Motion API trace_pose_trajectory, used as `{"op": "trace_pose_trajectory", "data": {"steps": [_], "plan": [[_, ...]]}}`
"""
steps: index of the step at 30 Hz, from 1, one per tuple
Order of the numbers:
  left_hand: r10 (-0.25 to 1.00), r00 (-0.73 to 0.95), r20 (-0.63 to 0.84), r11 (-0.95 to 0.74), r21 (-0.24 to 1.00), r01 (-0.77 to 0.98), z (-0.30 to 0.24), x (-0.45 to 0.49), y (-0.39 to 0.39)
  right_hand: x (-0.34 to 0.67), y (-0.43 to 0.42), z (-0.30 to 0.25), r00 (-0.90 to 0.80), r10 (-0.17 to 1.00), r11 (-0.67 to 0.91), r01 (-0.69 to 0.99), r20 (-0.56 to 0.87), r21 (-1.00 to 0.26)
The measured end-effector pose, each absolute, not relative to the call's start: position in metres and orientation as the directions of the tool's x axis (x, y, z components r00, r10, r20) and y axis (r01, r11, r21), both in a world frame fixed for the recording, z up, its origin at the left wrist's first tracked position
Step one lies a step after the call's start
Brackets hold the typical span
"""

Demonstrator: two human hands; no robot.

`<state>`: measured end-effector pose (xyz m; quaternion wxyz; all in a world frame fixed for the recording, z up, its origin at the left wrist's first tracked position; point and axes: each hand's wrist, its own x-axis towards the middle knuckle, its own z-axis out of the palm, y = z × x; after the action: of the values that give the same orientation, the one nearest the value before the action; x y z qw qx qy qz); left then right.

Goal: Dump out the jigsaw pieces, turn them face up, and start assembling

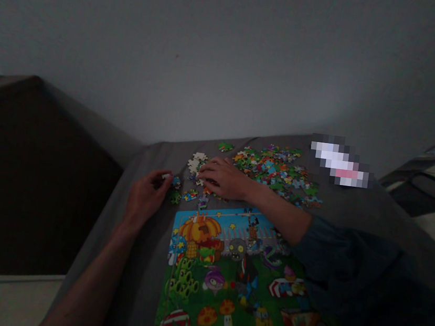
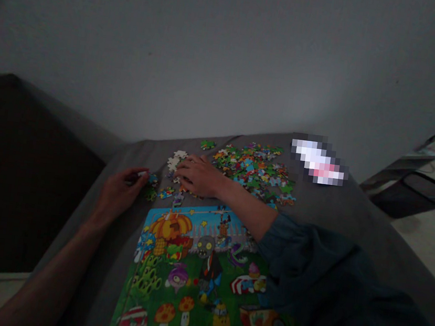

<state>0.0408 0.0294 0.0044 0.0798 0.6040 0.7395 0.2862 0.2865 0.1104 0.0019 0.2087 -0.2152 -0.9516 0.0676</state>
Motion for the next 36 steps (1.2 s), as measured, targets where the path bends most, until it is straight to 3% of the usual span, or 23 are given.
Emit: {"op": "trace_pose_trajectory", "data": {"steps": [10, 19, 27, 36], "plan": [[0.937, -0.231, 0.263, 0.097, 0.439, 0.893, 0.007, 0.041, 0.026, 0.282, 0.11, -0.005, -0.776, 0.527, 0.847, 0.447, 0.347, -0.289], [0.895, -0.24, 0.377, 0.062, 0.428, 0.902, 0.007, 0.041, 0.026, 0.281, 0.115, -0.008, -0.792, 0.491, 0.867, 0.403, 0.364, -0.293], [0.936, -0.093, 0.339, -0.043, 0.375, 0.926, -0.008, 0.039, 0.031, 0.283, 0.115, -0.003, -0.797, 0.454, 0.884, 0.346, 0.398, -0.315], [0.931, -0.11, 0.347, -0.034, 0.385, 0.922, -0.008, 0.035, 0.032, 0.292, 0.125, -0.012, -0.778, 0.459, 0.873, 0.305, 0.43, -0.38]]}}
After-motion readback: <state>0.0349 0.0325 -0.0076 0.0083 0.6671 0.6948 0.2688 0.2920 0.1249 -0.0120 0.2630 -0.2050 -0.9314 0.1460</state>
